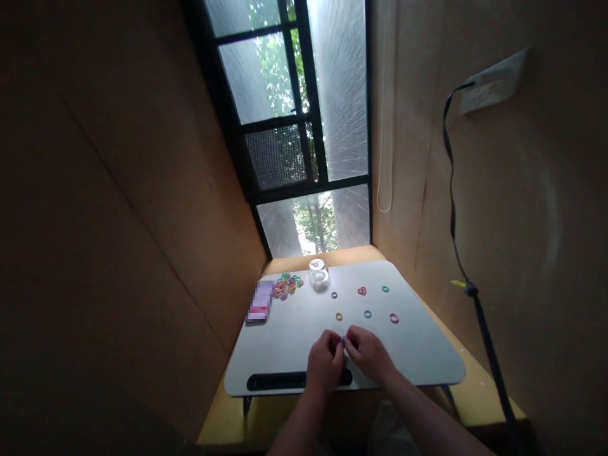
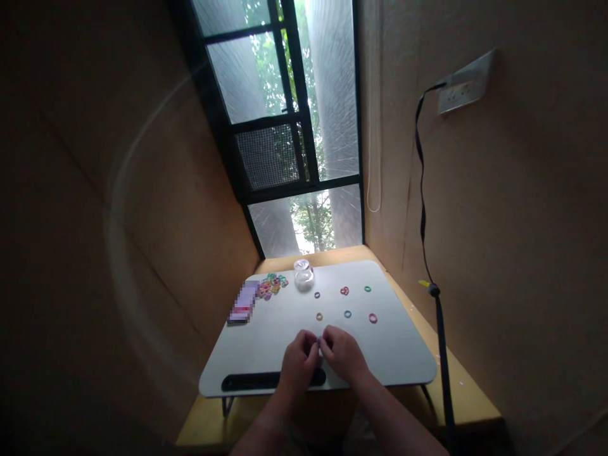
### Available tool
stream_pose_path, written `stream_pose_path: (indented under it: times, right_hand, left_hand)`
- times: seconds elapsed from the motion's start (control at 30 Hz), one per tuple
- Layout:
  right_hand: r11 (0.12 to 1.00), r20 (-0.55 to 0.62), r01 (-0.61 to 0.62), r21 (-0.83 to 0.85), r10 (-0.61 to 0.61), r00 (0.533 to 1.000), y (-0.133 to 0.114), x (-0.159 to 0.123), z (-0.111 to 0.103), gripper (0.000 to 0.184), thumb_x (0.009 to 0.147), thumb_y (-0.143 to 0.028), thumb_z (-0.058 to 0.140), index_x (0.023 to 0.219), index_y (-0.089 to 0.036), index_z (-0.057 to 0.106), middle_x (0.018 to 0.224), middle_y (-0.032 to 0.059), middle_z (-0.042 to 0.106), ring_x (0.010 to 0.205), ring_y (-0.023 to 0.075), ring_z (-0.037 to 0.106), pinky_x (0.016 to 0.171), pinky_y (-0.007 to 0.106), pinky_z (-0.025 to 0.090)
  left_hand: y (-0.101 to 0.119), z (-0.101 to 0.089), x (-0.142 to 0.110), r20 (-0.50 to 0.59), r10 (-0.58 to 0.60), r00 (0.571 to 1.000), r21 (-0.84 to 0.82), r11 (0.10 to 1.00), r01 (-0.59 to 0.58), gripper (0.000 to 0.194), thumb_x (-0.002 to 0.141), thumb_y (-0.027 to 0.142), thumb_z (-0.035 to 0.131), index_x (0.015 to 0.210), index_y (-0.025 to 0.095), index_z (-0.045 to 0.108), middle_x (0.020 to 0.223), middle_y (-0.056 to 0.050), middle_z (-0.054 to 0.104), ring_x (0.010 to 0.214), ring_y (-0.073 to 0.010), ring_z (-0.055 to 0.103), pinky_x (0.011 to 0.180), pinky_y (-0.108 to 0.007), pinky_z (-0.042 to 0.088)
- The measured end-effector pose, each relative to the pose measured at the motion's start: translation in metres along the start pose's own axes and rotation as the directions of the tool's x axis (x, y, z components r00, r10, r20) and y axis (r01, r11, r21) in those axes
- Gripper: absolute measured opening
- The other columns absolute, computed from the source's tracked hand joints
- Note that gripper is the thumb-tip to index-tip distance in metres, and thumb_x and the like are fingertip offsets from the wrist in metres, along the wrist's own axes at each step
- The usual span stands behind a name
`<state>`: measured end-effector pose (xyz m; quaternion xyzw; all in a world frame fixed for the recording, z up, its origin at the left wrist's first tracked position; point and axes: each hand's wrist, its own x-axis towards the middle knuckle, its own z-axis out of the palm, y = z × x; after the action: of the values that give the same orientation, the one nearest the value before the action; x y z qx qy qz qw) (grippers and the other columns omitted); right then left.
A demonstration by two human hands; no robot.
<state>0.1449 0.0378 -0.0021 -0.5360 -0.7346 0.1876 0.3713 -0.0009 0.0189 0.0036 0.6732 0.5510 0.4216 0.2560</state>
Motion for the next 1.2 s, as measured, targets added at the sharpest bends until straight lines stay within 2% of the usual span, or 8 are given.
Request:
stream_pose_path:
  times: [0.3,0.53,0.8,1.2]
  right_hand:
    - [1.0,-0.018,0.006,-0.001,-0.006,1.0,-0.0021,0.0008,-0.0009,0.015,0.081,-0.023,0.048,0.067,-0.02,0.05,0.062,-0.0019,0.054,0.059,0.0128,0.049,0.057,0.023,0.031]
    - [1.0,-0.034,0.002,0.012,-0.002,0.999,-0.0026,0.0006,-0.0004,0.015,0.081,-0.024,0.049,0.066,-0.02,0.052,0.062,-0.0013,0.055,0.058,0.013,0.049,0.056,0.023,0.033]
    - [1.0,-0.035,0.012,0.008,-0.012,0.999,-0.0003,0.0004,0.0007,0.012,0.078,-0.023,0.05,0.066,-0.02,0.049,0.061,-0.0025,0.053,0.058,0.0129,0.048,0.057,0.023,0.032]
    - [0.999,-0.018,0.013,0.03,-0.012,1.0,0.0025,0.0006,0.0021,0.012,0.078,-0.023,0.049,0.067,-0.021,0.045,0.061,-0.0027,0.052,0.059,0.0131,0.047,0.057,0.024,0.031]
  left_hand:
    - [-0.0003,-0.0009,-0.0002,0.041,0.013,0.999,-0.09,0.996,-0.01,0.01,0.082,0.019,0.048,0.082,0.02,0.057,0.071,0.003,0.06,0.061,-0.0112,0.056,0.061,-0.022,0.04]
    - [-0.0001,-0.0014,-0.001,0.059,0.004,0.998,-0.084,0.996,0.001,0.015,0.083,0.018,0.046,0.089,0.021,0.059,0.076,0.002,0.064,0.062,-0.0116,0.058,0.062,-0.022,0.041]
    - [0.0048,-0.0047,-0.0017,0.113,0.056,0.992,-0.026,0.998,-0.054,0.026,0.084,0.018,0.046,0.101,0.025,0.064,0.075,0.002,0.065,0.067,-0.0131,0.057,0.065,-0.023,0.04]
    - [0.006,-0.0071,-0.0021,0.168,0.087,0.982,-0.019,0.996,-0.086,0.027,0.087,0.019,0.045,0.107,0.024,0.063,0.082,0.001,0.067,0.071,-0.0132,0.058,0.067,-0.023,0.041]
